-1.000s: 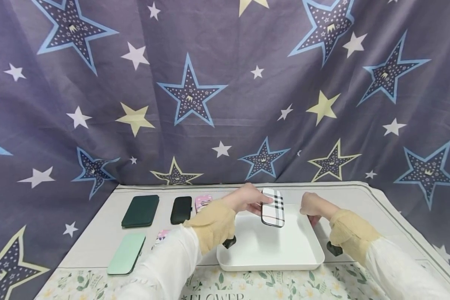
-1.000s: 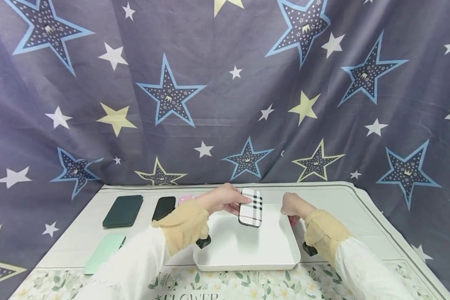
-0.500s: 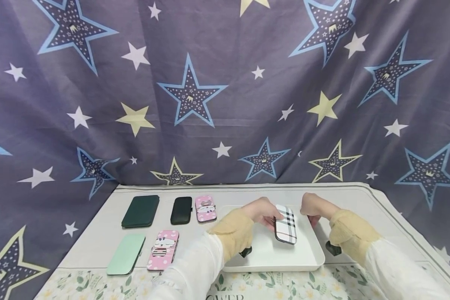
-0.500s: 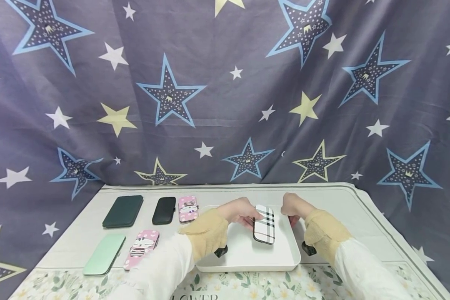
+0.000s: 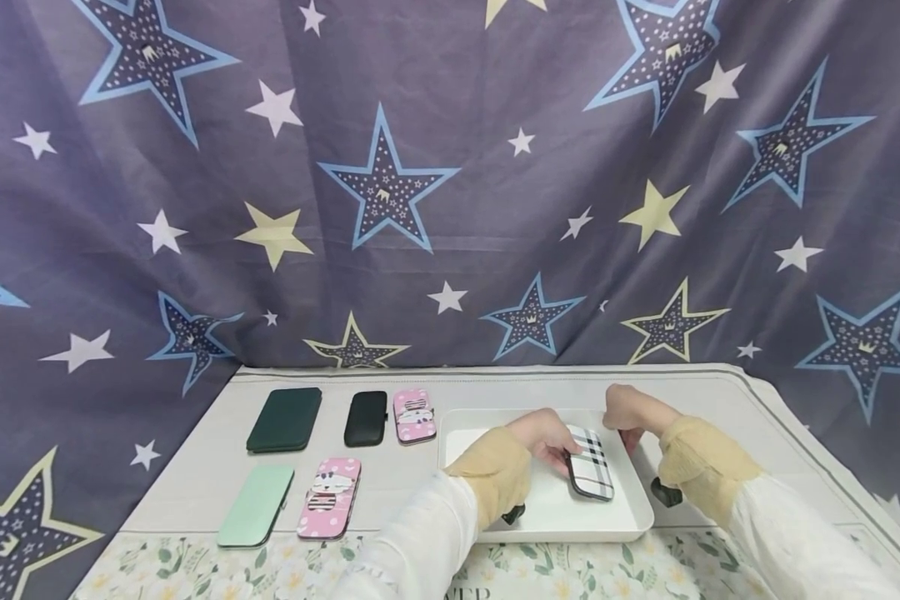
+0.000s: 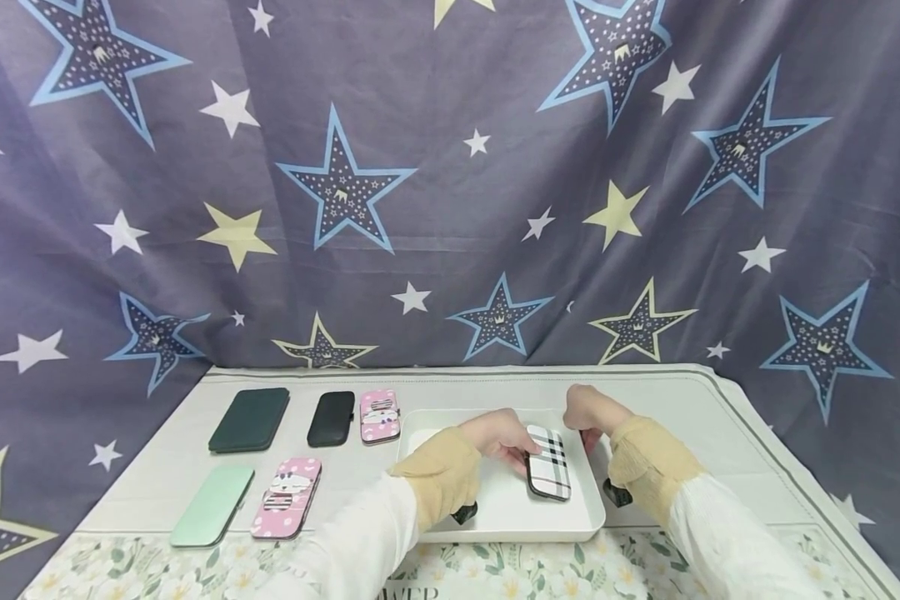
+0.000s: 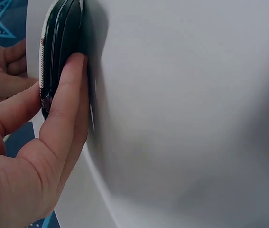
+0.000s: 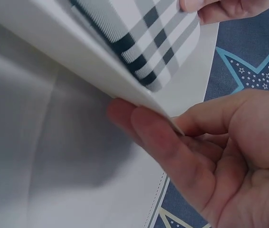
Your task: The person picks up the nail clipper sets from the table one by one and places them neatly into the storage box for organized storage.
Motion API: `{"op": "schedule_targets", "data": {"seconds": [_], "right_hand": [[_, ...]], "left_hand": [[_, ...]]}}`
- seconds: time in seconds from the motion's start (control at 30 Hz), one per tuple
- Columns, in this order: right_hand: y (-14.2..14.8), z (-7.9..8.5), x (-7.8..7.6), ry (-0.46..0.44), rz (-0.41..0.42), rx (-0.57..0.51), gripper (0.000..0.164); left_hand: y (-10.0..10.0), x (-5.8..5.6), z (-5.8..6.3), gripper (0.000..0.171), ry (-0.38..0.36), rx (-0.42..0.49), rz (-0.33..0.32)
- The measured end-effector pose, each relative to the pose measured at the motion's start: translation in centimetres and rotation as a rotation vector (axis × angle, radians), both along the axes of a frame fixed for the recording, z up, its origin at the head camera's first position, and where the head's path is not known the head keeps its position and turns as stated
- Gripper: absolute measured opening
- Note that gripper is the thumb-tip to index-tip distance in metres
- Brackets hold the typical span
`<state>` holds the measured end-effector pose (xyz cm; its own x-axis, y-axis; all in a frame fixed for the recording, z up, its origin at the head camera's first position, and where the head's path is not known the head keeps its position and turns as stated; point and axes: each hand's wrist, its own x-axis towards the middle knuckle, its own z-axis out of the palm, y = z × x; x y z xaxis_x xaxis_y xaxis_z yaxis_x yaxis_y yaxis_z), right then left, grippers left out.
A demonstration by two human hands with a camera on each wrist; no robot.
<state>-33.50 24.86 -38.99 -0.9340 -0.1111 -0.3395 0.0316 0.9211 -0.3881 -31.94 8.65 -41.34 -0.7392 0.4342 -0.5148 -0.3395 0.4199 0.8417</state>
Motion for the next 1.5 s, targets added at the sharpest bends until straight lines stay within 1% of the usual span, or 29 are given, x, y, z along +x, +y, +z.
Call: {"op": "schedule_targets", "data": {"seconds": [0.2,0.33,0.43,0.5,0.6,0.73,0.77,0.97,1.1,1.2,1.27,1.37,1.43,1.5], "right_hand": [[-0.1,0.1,-0.1,-0.005,-0.013,-0.003,0.019],[-0.2,0.2,0.0,-0.006,-0.012,-0.004,0.019],[-0.2,0.3,0.0,-0.006,-0.015,-0.004,0.021],[-0.1,0.4,0.0,-0.006,-0.020,-0.002,0.022],[-0.1,0.5,0.0,-0.009,-0.026,0.004,0.023],[0.0,0.5,0.0,-0.002,-0.025,0.018,0.021],[0.0,0.5,-0.1,0.001,-0.023,0.019,0.020],[-0.1,0.4,0.0,0.000,-0.030,0.008,0.019],[-0.1,0.2,0.0,0.022,-0.005,0.027,0.015],[-0.1,0.0,0.1,0.046,0.020,0.047,0.013],[-0.1,-0.1,0.1,0.055,0.030,0.055,0.013],[-0.1,-0.2,0.1,0.050,0.030,0.054,0.013],[-0.1,-0.3,0.1,0.044,0.029,0.052,0.014],[-0.1,-0.2,0.1,0.041,0.025,0.051,0.015]], "left_hand": [[0.6,0.4,-0.4,0.007,0.030,0.063,0.062],[0.9,0.8,-0.4,0.006,0.056,0.079,0.107],[1.0,1.1,-0.2,0.008,0.080,0.060,0.146],[1.1,1.3,0.0,0.011,0.098,0.030,0.163],[1.1,1.4,0.2,0.019,0.159,-0.069,0.170],[1.2,1.2,0.3,0.027,0.261,-0.215,0.158],[1.2,1.1,0.3,0.028,0.278,-0.239,0.155],[1.4,0.9,0.0,0.028,0.327,-0.317,0.133],[1.2,1.2,0.2,0.033,0.416,-0.432,0.089],[0.8,1.6,0.7,0.037,0.481,-0.525,0.031],[0.5,1.9,1.1,0.037,0.498,-0.553,-0.003],[-0.1,2.3,1.9,0.032,0.516,-0.556,-0.044],[-0.5,2.5,2.5,0.028,0.546,-0.556,-0.070],[-1.0,2.7,3.1,0.027,0.592,-0.545,-0.093]]}}
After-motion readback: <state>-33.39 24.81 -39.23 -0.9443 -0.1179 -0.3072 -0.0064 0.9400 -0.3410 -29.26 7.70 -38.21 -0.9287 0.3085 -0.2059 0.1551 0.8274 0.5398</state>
